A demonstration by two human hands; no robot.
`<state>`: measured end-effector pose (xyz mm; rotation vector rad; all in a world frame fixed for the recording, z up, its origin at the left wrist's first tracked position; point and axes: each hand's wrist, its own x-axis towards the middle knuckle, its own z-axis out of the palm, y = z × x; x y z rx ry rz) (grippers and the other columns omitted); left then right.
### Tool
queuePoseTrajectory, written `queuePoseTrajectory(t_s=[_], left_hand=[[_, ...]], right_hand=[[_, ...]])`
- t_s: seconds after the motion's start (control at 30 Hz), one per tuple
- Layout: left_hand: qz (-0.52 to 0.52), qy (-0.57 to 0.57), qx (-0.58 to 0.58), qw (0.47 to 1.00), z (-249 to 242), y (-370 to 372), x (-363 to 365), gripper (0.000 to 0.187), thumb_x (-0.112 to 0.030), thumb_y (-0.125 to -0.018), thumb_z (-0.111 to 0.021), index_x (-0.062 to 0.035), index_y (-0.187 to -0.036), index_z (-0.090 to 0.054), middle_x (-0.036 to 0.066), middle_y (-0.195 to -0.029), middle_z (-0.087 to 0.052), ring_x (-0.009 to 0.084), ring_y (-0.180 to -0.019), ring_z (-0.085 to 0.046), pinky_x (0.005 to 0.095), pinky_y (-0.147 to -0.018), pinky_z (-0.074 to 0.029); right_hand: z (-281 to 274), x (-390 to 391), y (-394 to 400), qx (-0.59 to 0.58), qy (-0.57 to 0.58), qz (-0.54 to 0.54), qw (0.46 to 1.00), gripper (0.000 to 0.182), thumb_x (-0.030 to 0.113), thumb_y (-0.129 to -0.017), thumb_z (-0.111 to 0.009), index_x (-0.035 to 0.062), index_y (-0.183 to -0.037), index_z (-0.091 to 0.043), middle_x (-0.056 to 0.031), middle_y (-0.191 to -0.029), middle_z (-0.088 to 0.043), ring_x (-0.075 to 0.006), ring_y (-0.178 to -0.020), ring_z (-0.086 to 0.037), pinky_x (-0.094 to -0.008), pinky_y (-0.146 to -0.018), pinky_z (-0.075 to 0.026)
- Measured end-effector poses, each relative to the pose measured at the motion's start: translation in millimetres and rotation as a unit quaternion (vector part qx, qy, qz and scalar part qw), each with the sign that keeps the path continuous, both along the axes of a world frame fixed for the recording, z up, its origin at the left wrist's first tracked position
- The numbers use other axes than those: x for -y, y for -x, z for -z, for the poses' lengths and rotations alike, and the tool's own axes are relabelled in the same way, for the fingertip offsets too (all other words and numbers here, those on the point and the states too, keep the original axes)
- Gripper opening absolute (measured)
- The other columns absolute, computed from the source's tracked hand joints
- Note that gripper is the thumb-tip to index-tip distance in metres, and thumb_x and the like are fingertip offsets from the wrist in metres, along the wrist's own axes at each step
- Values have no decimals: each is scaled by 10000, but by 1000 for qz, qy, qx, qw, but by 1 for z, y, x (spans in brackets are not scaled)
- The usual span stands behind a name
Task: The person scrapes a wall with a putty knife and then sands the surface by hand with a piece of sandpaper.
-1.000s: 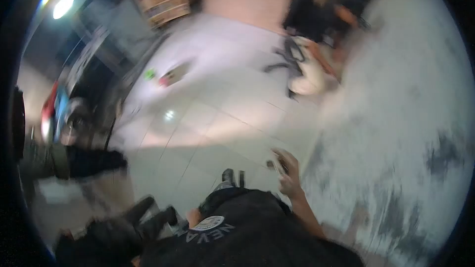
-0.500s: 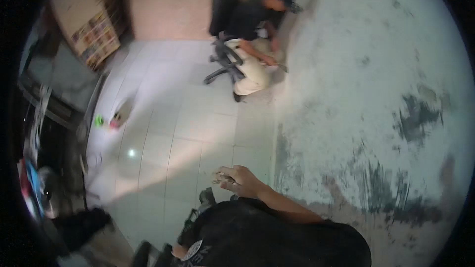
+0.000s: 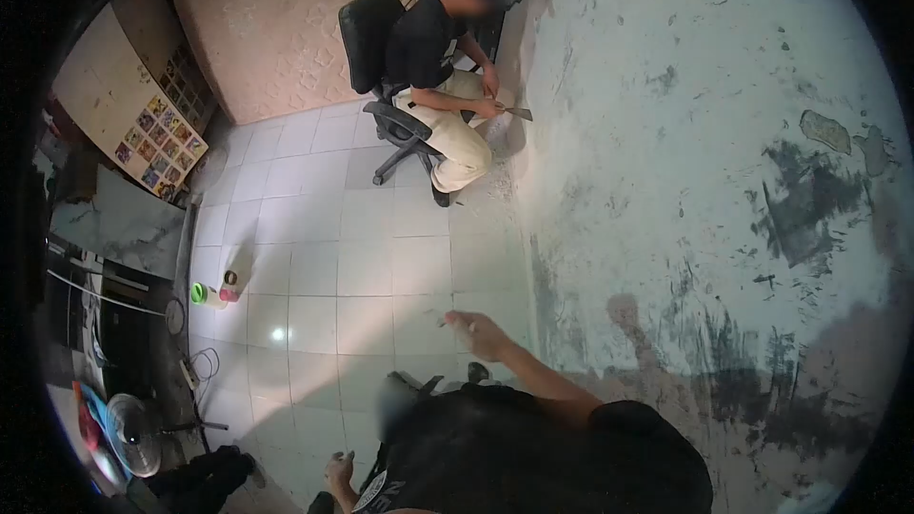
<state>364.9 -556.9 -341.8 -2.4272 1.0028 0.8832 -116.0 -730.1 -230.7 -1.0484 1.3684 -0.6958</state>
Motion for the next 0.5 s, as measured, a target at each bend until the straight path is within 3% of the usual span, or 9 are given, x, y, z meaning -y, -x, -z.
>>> queuePoseTrajectory(t_s=[0.07,0.1,0.17,0.27,0.37,0.5], left_hand=[[-4,37,-47,998,0,6,27,619,-557,-882,-650,-66,-1259,-680,144,-1232,-711,343,-1207,-628,437,-1040,-442],[-17,58,-140,988,12,2,38,626,-548,-892,-653,-38,-1254,-677,157,-1185,-724,336,-1175,-644,430,-1012,-460],[-28,101,-300,948,33,-10,65,643,-519,-896,-686,25,-1238,-671,207,-1060,-744,315,-1078,-684,406,-905,-515],[-39,43,-338,939,68,-57,85,550,-461,-904,-698,24,-1162,-700,195,-1004,-745,265,-963,-699,392,-831,-530],[39,55,-312,948,57,-119,84,510,-432,-911,-693,34,-1118,-702,168,-973,-742,244,-887,-696,388,-783,-530],[86,73,-281,953,34,-211,121,470,-391,-929,-676,54,-1077,-696,142,-927,-733,220,-800,-689,380,-727,-530]], right_hand=[[16,6,-25,-1,0,-45,999,621,623,-1039,-377,118,-1246,-673,-135,-1049,-679,-190,-824,-600,-395,-778,-509],[3,13,-42,2,0,-41,999,621,623,-1039,-377,118,-1246,-673,-135,-1049,-679,-190,-824,-600,-395,-778,-509],[-20,33,-75,-25,46,-77,996,531,523,-1070,-401,85,-1205,-668,13,-757,-446,-140,-742,-435,-327,-760,-432],[-25,72,-114,-25,42,-124,991,539,526,-1075,-383,110,-1280,-657,-10,-848,-521,-143,-820,-472,-334,-809,-441],[-9,107,-176,46,79,-108,990,546,514,-1079,-396,83,-1312,-637,-2,-894,-556,-140,-852,-487,-333,-842,-436],[-22,158,-257,120,8,-28,992,539,492,-1082,-423,67,-1372,-584,15,-993,-540,-120,-928,-480,-309,-908,-434]])
